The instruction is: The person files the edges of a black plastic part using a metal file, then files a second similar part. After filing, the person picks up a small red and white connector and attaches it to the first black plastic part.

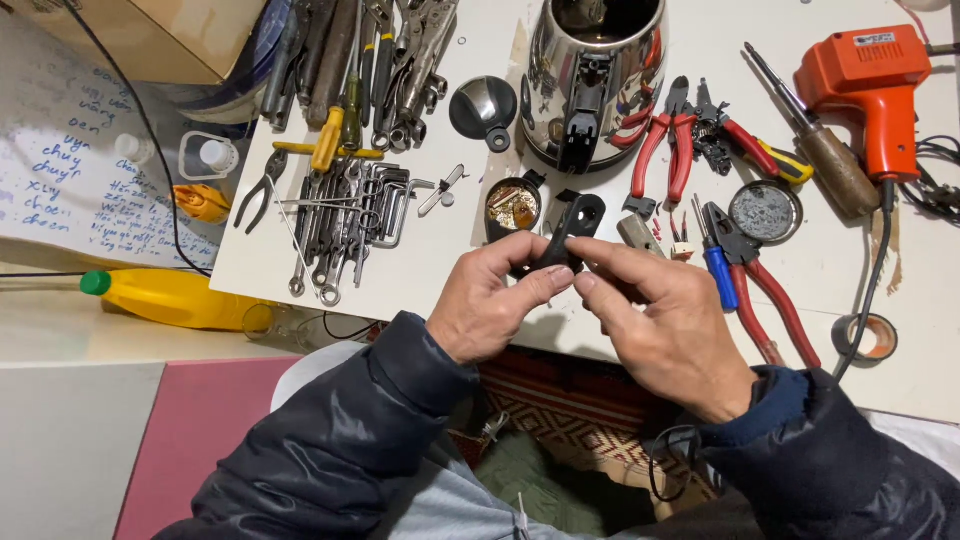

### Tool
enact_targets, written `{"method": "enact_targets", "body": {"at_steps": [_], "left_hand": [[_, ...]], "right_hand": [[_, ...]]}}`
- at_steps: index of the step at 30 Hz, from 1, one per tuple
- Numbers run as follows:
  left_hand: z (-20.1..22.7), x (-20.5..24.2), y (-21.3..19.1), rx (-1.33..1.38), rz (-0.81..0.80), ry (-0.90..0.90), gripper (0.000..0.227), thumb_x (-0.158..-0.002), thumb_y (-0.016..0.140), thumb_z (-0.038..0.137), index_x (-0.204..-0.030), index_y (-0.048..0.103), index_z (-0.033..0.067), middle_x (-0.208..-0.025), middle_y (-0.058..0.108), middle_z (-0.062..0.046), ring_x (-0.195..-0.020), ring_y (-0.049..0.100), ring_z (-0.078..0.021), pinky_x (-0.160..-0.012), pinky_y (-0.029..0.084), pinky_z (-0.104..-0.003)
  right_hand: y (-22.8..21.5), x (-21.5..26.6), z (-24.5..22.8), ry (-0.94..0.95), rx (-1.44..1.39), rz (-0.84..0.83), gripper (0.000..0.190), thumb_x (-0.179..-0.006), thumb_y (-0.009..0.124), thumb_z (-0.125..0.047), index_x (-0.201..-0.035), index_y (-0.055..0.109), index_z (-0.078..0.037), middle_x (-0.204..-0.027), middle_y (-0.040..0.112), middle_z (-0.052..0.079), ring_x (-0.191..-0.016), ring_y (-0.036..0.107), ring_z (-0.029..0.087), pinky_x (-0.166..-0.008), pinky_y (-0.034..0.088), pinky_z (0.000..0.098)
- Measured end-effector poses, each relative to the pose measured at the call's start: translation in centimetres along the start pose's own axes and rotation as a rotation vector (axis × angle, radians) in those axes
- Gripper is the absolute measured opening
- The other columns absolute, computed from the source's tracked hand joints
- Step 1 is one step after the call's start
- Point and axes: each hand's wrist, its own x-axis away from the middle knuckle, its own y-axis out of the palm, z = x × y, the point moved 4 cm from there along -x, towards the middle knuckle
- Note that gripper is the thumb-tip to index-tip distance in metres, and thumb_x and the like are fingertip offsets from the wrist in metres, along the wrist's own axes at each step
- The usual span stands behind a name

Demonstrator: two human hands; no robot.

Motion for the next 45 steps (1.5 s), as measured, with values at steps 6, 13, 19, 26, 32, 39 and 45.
{"method": "enact_targets", "body": {"at_steps": [6,13,19,26,32,39,45], "left_hand": [[0.3,0.0,0.6,-0.040,-0.030,-0.025,0.013,-0.090,0.070,0.013,-0.099,0.073,0.0045,-0.083,0.072,0.000,-0.073,0.059,-0.0095,-0.071,0.048,-0.022],[-0.4,-0.8,1.0,-0.003,-0.012,-0.076,0.010,-0.087,0.075,0.011,-0.094,0.076,0.0046,-0.068,0.065,0.002,-0.061,0.053,-0.0072,-0.058,0.044,-0.020],[-0.3,-1.4,0.7,-0.085,0.052,-0.123,0.012,-0.081,0.074,0.017,-0.084,0.074,0.0050,-0.065,0.064,0.002,-0.058,0.053,-0.0085,-0.057,0.044,-0.021],[0.4,-1.3,1.2,-0.046,-0.007,-0.038,0.012,-0.080,0.074,0.015,-0.086,0.070,0.0052,-0.072,0.063,0.002,-0.069,0.051,-0.0106,-0.068,0.044,-0.023],[0.2,-0.8,1.1,-0.111,-0.022,0.060,0.016,-0.082,0.074,0.012,-0.095,0.070,0.0039,-0.085,0.063,0.000,-0.080,0.052,-0.0132,-0.078,0.046,-0.026],[-0.1,-0.4,1.5,-0.099,-0.028,0.018,0.020,-0.081,0.076,0.010,-0.100,0.070,0.0060,-0.082,0.063,0.001,-0.077,0.052,-0.0114,-0.074,0.046,-0.024],[0.0,-0.1,1.8,0.030,-0.077,-0.012,0.022,-0.083,0.074,0.006,-0.104,0.068,0.0044,-0.083,0.065,0.001,-0.075,0.056,-0.0089,-0.075,0.047,-0.022]], "right_hand": [[0.0,0.0,1.0,0.102,-0.146,0.084,0.017,-0.087,0.069,-0.002,-0.101,0.076,0.004,-0.068,0.064,0.004,-0.052,0.051,0.009,-0.046,0.038,0.0216],[-1.1,-1.2,1.1,-0.143,0.160,0.080,0.011,-0.083,0.072,0.001,-0.093,0.076,0.000,-0.073,0.070,0.004,-0.051,0.049,0.011,-0.047,0.040,0.0225],[-1.9,-1.3,5.6,0.501,-0.137,0.097,0.036,-0.100,0.067,-0.023,-0.074,0.072,0.002,-0.060,0.060,0.006,-0.054,0.051,0.014,-0.051,0.040,0.0252],[-0.8,-0.6,6.4,0.432,-0.841,-0.044,0.025,-0.094,0.063,-0.004,-0.114,0.070,0.010,-0.080,0.062,0.010,-0.068,0.053,0.015,-0.062,0.045,0.0263],[-1.7,-0.7,4.6,0.362,-0.597,-0.074,0.023,-0.091,0.064,0.000,-0.110,0.073,0.009,-0.106,0.068,0.011,-0.081,0.059,0.018,-0.072,0.050,0.0288],[-2.1,-0.6,4.1,0.348,-0.474,-0.099,0.023,-0.090,0.065,-0.001,-0.109,0.074,0.007,-0.107,0.068,0.010,-0.084,0.059,0.018,-0.073,0.049,0.0280],[-1.9,0.0,5.7,0.364,-0.709,-0.126,0.022,-0.089,0.066,0.003,-0.109,0.071,0.009,-0.097,0.068,0.013,-0.080,0.059,0.018,-0.071,0.052,0.0299]]}}
